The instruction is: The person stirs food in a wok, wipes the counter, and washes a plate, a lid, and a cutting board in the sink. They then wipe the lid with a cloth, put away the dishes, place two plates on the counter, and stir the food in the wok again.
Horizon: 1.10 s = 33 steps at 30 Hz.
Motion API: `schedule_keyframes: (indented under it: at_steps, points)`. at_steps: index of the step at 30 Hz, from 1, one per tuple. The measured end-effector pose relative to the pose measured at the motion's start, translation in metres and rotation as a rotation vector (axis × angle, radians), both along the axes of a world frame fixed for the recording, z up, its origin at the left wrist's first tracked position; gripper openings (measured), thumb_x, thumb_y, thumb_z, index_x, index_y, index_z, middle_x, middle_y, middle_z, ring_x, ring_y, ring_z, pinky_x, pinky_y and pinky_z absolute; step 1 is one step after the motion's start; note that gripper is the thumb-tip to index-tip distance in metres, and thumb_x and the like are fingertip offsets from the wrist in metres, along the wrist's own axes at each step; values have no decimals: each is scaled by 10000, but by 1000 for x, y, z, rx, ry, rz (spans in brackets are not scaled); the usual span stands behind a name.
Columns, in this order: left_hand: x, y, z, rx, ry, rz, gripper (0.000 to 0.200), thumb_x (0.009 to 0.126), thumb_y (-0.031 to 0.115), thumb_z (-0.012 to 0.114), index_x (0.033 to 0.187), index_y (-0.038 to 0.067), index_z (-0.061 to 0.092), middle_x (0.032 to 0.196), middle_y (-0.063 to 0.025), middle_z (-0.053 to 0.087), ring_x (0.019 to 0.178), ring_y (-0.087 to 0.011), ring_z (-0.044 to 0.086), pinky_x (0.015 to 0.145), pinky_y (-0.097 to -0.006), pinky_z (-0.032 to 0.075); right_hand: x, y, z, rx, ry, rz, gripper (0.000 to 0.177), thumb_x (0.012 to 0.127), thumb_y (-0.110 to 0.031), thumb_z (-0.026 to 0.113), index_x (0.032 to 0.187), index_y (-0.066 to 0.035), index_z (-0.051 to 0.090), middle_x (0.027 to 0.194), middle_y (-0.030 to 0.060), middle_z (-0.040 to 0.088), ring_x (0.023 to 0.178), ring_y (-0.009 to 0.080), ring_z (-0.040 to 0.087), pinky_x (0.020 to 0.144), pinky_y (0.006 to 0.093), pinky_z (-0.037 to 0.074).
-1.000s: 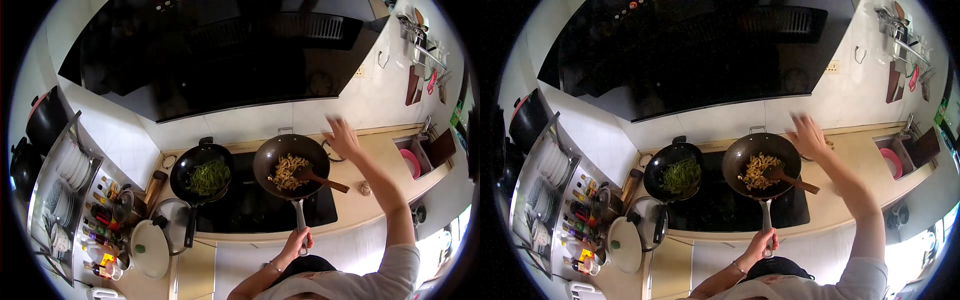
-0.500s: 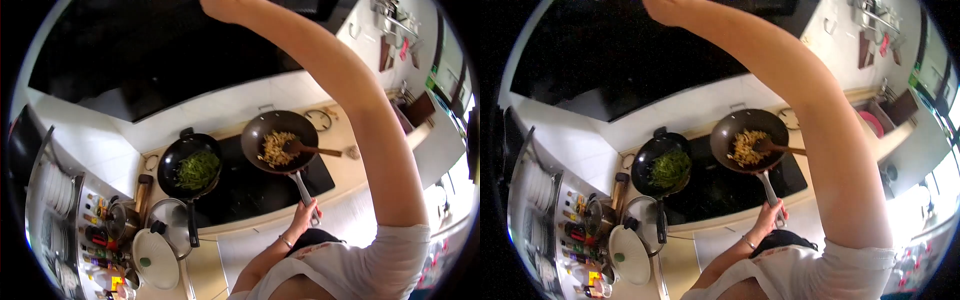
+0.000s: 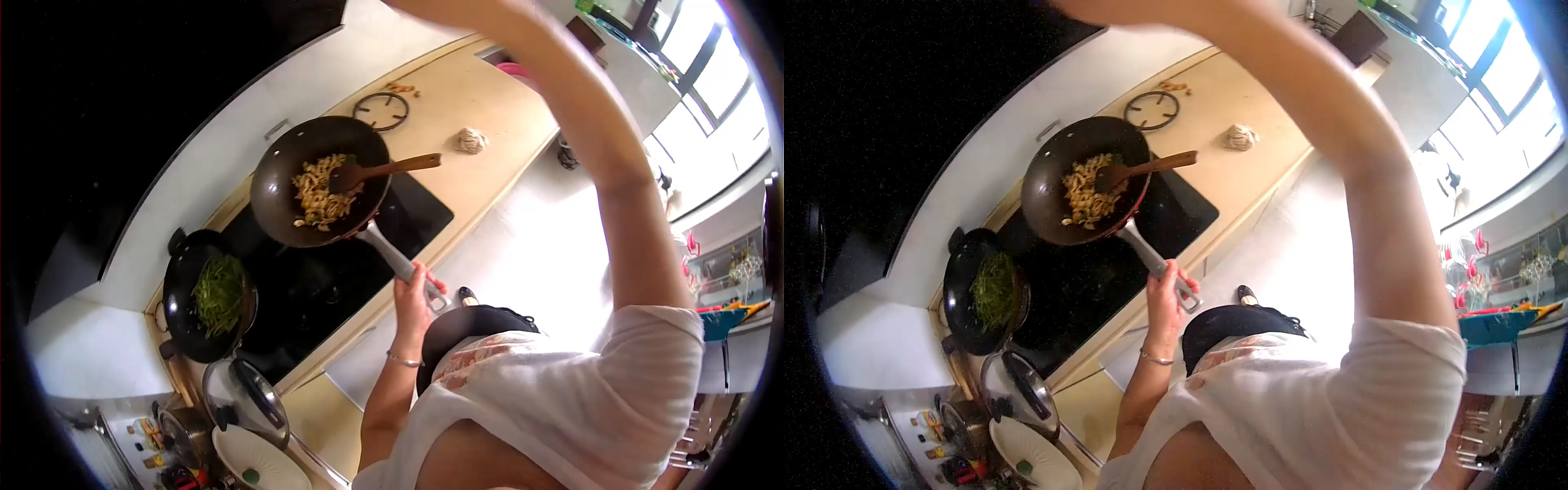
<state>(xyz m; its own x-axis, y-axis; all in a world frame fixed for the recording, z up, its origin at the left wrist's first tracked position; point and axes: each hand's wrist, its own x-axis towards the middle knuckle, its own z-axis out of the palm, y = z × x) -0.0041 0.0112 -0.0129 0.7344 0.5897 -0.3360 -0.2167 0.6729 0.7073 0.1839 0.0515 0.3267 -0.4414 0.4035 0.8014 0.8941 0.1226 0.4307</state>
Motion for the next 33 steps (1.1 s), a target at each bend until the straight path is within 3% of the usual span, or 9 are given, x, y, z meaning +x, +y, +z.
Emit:
schedule_keyframes:
  at_steps: [2, 9, 15, 20, 22, 26, 27, 29, 33]
  points:
    - [-1, -1, 5, 12, 50, 13, 173, 805, 238, 546, 852, 105, 445, 641, -9, 470, 525, -133, 524, 488, -257, 440, 66, -30, -85, -240, 443, -236, 58, 717, -23, 533, 768, -22, 561, 633, 104, 521, 528, 232, 512, 469, 305, 406]
    - [0, -5, 20, 70, 225, 68, 150, 831, 209, 493, 908, 87, 454, 640, -17, 455, 500, -133, 489, 453, -242, 402, 212, -122, -344, -798, 968, -532, 322, 720, -53, 495, 1013, -156, 579, 1057, 92, 532, 947, 257, 516, 799, 335, 423]
    - [16, -25, 39, 111, 437, 346, 193, 809, 234, 472, 894, 60, 473, 599, -16, 427, 432, -93, 414, 353, -190, 310, 254, -84, -438, -774, 635, -333, 492, 710, -6, 441, 1149, -228, 463, 1222, 65, 395, 1107, 281, 382, 879, 352, 361]
    - [-7, -17, 12, 98, 361, 345, 216, 803, 246, 478, 909, 58, 473, 604, -13, 415, 425, -88, 387, 337, -185, 290, 261, -64, -420, -1034, 948, -371, 323, 747, -102, 451, 1056, -174, 509, 1141, 87, 430, 1036, 290, 420, 828, 368, 380]
    - [-1, -20, 20, 93, 373, 369, 244, 798, 258, 487, 932, 55, 465, 601, -11, 409, 416, -88, 372, 329, -184, 285, 253, -43, -469, -937, 1517, -261, 270, 745, -129, 465, 1008, -146, 529, 1080, 83, 457, 962, 272, 462, 774, 361, 408]
    - [-7, -18, 16, 100, 422, 394, 257, 797, 254, 484, 959, 56, 454, 603, -11, 409, 401, -86, 356, 313, -185, 273, 153, -81, -429, -910, 999, -138, 361, 721, -60, 474, 1061, -170, 526, 941, 125, 469, 910, 271, 496, 686, 338, 461]
    - [-6, -19, 14, 100, 421, 392, 257, 797, 254, 484, 959, 56, 454, 603, -11, 409, 401, -86, 356, 313, -185, 273, 132, -82, -453, -906, 1435, -164, 299, 744, -120, 473, 1039, -131, 523, 974, 141, 467, 935, 284, 486, 718, 347, 450]
    - [-7, -17, 17, 102, 383, 372, 262, 793, 247, 480, 958, 45, 450, 590, -13, 394, 372, -91, 335, 294, -191, 253, 154, -96, -472, -887, 1126, -115, 237, 793, -176, 435, 998, -61, 465, 968, 158, 471, 866, 316, 496, 686, 381, 440]
    - [-6, -17, 18, 154, 428, 344, 280, 786, 254, 477, 955, 33, 449, 565, -18, 379, 347, -99, 324, 278, -198, 239, 318, -119, -458, -660, 1624, -382, 285, 788, -258, 453, 995, -64, 474, 868, 163, 512, 840, 299, 501, 708, 393, 395]
